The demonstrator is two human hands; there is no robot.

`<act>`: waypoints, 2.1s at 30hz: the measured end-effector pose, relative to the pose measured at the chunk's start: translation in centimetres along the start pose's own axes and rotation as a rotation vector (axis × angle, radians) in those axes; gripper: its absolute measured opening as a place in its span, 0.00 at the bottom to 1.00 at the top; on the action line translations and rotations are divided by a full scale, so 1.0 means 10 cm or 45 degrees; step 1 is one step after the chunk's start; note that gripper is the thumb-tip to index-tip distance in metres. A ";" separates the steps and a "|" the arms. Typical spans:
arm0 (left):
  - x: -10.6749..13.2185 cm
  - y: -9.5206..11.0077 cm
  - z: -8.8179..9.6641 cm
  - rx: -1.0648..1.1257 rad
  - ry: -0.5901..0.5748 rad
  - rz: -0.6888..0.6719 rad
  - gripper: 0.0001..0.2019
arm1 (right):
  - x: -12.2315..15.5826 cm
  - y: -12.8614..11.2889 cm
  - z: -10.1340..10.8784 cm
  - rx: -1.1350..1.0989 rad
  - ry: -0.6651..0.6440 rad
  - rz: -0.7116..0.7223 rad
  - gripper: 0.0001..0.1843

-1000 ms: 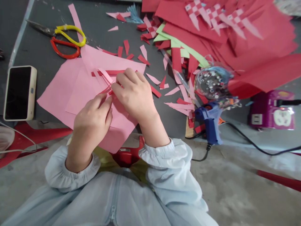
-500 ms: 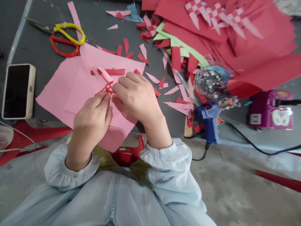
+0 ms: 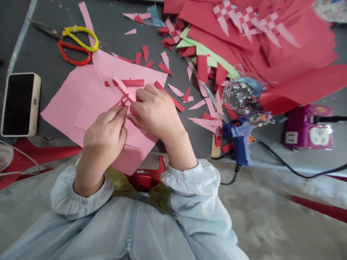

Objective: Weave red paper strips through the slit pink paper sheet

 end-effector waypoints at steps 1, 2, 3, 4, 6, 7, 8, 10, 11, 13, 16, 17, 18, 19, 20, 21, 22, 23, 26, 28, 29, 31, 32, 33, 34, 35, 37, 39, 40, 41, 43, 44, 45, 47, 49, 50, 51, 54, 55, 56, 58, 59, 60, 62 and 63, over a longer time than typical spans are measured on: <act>0.00 0.00 0.00 -0.001 0.006 -0.003 0.20 | 0.00 0.01 -0.01 0.001 -0.008 -0.002 0.15; -0.01 -0.01 0.01 0.002 0.016 -0.007 0.20 | 0.00 0.02 -0.01 0.001 -0.016 -0.005 0.15; -0.01 -0.02 0.01 0.011 0.033 -0.008 0.20 | 0.01 0.02 -0.01 0.002 -0.025 -0.010 0.15; -0.01 -0.02 0.01 0.025 0.049 -0.003 0.20 | 0.01 0.03 -0.02 0.007 -0.032 -0.017 0.15; -0.01 -0.04 0.02 0.065 0.071 0.021 0.20 | 0.00 0.02 -0.02 0.021 -0.041 -0.029 0.14; -0.01 -0.06 0.02 0.089 0.076 0.038 0.21 | 0.00 0.02 -0.02 0.027 -0.043 -0.032 0.13; -0.01 -0.07 0.03 0.115 0.075 0.052 0.21 | 0.00 0.02 -0.02 0.030 -0.046 -0.033 0.13; -0.01 -0.09 0.04 0.162 0.070 0.067 0.22 | -0.01 0.00 -0.02 0.034 -0.054 -0.035 0.13; -0.01 -0.09 0.04 0.174 0.068 0.072 0.23 | -0.02 0.00 -0.02 0.038 -0.057 -0.036 0.13; -0.02 -0.10 0.06 0.180 0.067 0.072 0.23 | -0.03 -0.01 -0.02 0.049 -0.050 -0.042 0.13; -0.03 -0.09 0.06 0.154 0.068 0.063 0.22 | -0.05 -0.04 -0.02 0.068 -0.044 -0.053 0.13; -0.03 -0.09 0.06 0.143 0.067 0.060 0.22 | -0.05 -0.04 -0.02 0.075 -0.049 -0.058 0.13; -0.03 -0.08 0.06 0.130 0.067 0.059 0.21 | -0.05 -0.05 -0.02 0.080 -0.056 -0.064 0.14; -0.03 -0.08 0.06 0.118 0.066 0.059 0.21 | -0.06 -0.06 -0.03 0.083 -0.065 -0.067 0.14; -0.03 -0.08 0.05 0.106 0.062 0.062 0.21 | -0.06 -0.07 -0.03 0.084 -0.070 -0.072 0.15; -0.03 -0.08 0.04 0.095 0.059 0.064 0.21 | -0.06 -0.07 -0.04 0.086 -0.072 -0.080 0.15; -0.03 -0.07 0.04 0.084 0.055 0.068 0.21 | -0.06 -0.08 -0.04 0.089 -0.071 -0.088 0.14; -0.03 -0.07 0.03 0.072 0.057 0.065 0.22 | -0.06 -0.08 -0.05 0.093 -0.070 -0.093 0.14; -0.02 -0.07 0.01 0.029 0.067 0.038 0.22 | -0.05 -0.08 -0.06 0.111 -0.060 -0.099 0.14; -0.02 -0.06 0.00 0.007 0.069 0.027 0.21 | -0.05 -0.07 -0.06 0.116 -0.048 -0.089 0.15; -0.02 -0.06 0.00 0.002 0.066 0.023 0.21 | -0.05 -0.06 -0.06 0.118 -0.039 -0.087 0.15; -0.01 -0.04 0.01 -0.001 0.060 0.018 0.20 | -0.05 -0.05 -0.05 0.118 -0.012 -0.095 0.16; -0.01 -0.03 0.01 -0.005 0.057 0.013 0.19 | -0.05 -0.04 -0.04 0.113 0.005 -0.105 0.17; -0.01 -0.02 0.02 -0.011 0.055 0.010 0.18 | -0.05 -0.04 -0.04 0.105 0.024 -0.116 0.17; -0.01 -0.01 0.02 -0.020 0.053 0.007 0.17 | -0.05 -0.03 -0.03 0.096 0.043 -0.128 0.17; -0.01 -0.01 0.02 -0.029 0.053 0.004 0.17 | -0.05 -0.03 -0.03 0.085 0.058 -0.138 0.17; -0.02 0.01 0.01 -0.040 0.056 0.001 0.17 | -0.05 -0.02 -0.03 0.067 0.067 -0.153 0.17; -0.03 0.01 -0.01 -0.047 0.067 0.013 0.17 | -0.04 -0.01 -0.03 0.055 0.056 -0.164 0.16; -0.03 0.02 -0.03 -0.052 0.068 0.023 0.17 | -0.04 -0.01 -0.02 0.053 0.050 -0.169 0.16; -0.04 0.02 -0.04 -0.057 0.066 0.036 0.18 | -0.03 -0.01 -0.02 0.053 0.047 -0.175 0.16; -0.05 0.04 -0.05 -0.067 0.050 0.060 0.19 | -0.03 -0.02 -0.01 0.059 0.051 -0.197 0.15; -0.05 0.05 -0.05 -0.071 0.038 0.075 0.20 | -0.03 -0.02 -0.01 0.059 0.056 -0.211 0.15; -0.05 0.06 -0.04 -0.077 0.029 0.088 0.21 | -0.03 -0.03 0.00 0.057 0.066 -0.229 0.16; -0.06 0.09 -0.03 -0.091 -0.004 0.112 0.24 | -0.03 -0.03 0.00 0.039 0.083 -0.257 0.16; -0.08 0.11 -0.01 -0.109 -0.062 0.112 0.24 | -0.04 -0.03 0.00 0.004 0.096 -0.274 0.18; -0.09 0.13 0.00 -0.120 -0.098 0.110 0.24 | -0.04 -0.03 0.00 -0.016 0.098 -0.281 0.19; -0.10 0.13 0.01 -0.133 -0.131 0.110 0.23 | -0.04 -0.03 0.00 -0.036 0.098 -0.287 0.19; -0.13 0.15 0.00 -0.172 -0.192 0.126 0.24 | -0.04 -0.02 0.01 -0.071 0.081 -0.300 0.19; -0.14 0.16 -0.01 -0.180 -0.202 0.130 0.24 | -0.04 -0.02 0.01 -0.073 0.072 -0.300 0.18; -0.15 0.17 -0.02 -0.185 -0.207 0.132 0.24 | -0.05 -0.02 0.02 -0.071 0.064 -0.297 0.18; -0.16 0.18 -0.05 -0.194 -0.207 0.133 0.24 | -0.05 -0.03 0.04 -0.062 0.054 -0.277 0.18; -0.16 0.18 -0.06 -0.201 -0.202 0.135 0.24 | -0.06 -0.04 0.05 -0.058 0.051 -0.264 0.18; -0.16 0.19 -0.07 -0.209 -0.194 0.137 0.23 | -0.06 -0.04 0.06 -0.056 0.046 -0.253 0.17; -0.16 0.19 -0.07 -0.223 -0.171 0.134 0.21 | -0.06 -0.05 0.07 -0.059 0.023 -0.237 0.16; -0.15 0.19 -0.07 -0.227 -0.156 0.129 0.20 | -0.06 -0.05 0.07 -0.060 0.014 -0.234 0.15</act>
Point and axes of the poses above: each hand's wrist, its own x-axis away from the middle knuckle, its own z-axis out of the back of the hand, y = z × x, the point moved 1 cm from there along -x, towards the middle knuckle, and after that the axes turned 10 degrees about x, right-handed, at the moved point
